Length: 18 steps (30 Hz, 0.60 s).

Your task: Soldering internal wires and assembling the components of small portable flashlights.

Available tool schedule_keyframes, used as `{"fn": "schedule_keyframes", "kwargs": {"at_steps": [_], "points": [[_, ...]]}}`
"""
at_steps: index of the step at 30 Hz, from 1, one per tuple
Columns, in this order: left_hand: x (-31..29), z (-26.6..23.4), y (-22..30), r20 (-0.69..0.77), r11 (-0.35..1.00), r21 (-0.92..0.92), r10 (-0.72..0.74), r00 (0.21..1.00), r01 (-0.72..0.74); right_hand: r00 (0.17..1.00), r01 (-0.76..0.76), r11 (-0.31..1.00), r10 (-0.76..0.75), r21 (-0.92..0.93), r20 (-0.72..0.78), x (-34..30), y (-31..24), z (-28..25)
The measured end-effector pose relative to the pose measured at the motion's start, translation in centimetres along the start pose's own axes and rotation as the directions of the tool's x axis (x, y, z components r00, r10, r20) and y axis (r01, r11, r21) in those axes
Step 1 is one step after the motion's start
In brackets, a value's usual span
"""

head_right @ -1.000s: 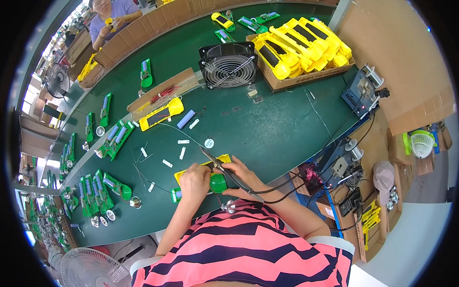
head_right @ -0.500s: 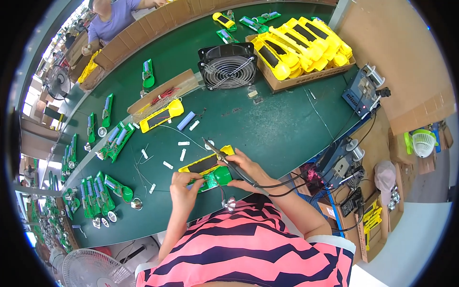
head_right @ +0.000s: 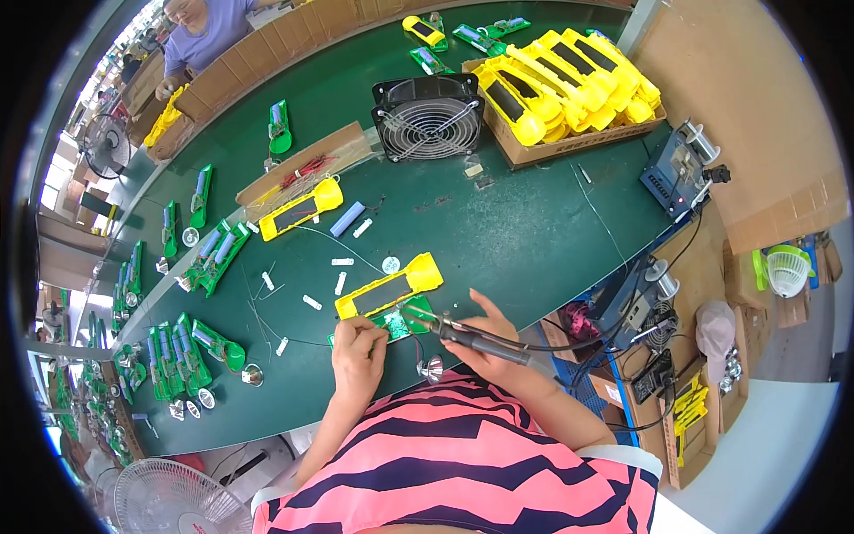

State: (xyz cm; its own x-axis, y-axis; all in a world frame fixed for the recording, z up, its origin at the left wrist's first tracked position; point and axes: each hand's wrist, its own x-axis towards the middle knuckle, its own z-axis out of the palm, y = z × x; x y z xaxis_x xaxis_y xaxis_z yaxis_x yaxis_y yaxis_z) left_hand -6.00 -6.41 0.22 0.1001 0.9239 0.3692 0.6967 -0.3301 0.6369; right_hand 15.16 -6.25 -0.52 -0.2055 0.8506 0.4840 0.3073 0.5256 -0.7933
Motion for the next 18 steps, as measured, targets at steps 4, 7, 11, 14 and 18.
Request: {"fn": "schedule_keyframes", "kwargs": {"at_steps": [4,7,11,14,18], "points": [[0.5,0.1,0.3,0.023,0.991,-0.071,-0.110,0.994,0.112,0.845,-0.294,0.811,0.468,0.506,-0.259,-2.5,-0.3,2.6],[0.5,0.2,0.3,0.016,0.988,-0.051,-0.147,0.989,0.147,0.831,-0.300,0.778,0.497,0.552,-0.249,-2.6,0.1,3.0],[0.6,0.4,0.4,0.004,0.990,-0.041,-0.137,0.991,0.137,0.836,-0.321,0.772,0.503,0.548,-0.219,-2.5,0.6,3.1],[0.6,0.4,0.5,-0.002,0.989,-0.040,-0.141,0.990,0.141,0.938,-0.257,0.902,0.320,0.348,-0.137,-3.0,1.4,3.1],[0.6,0.5,0.5,-0.009,0.990,-0.036,-0.140,0.990,0.139,0.905,-0.324,0.863,0.402,0.387,-0.138,-3.1,1.3,3.4]]}}
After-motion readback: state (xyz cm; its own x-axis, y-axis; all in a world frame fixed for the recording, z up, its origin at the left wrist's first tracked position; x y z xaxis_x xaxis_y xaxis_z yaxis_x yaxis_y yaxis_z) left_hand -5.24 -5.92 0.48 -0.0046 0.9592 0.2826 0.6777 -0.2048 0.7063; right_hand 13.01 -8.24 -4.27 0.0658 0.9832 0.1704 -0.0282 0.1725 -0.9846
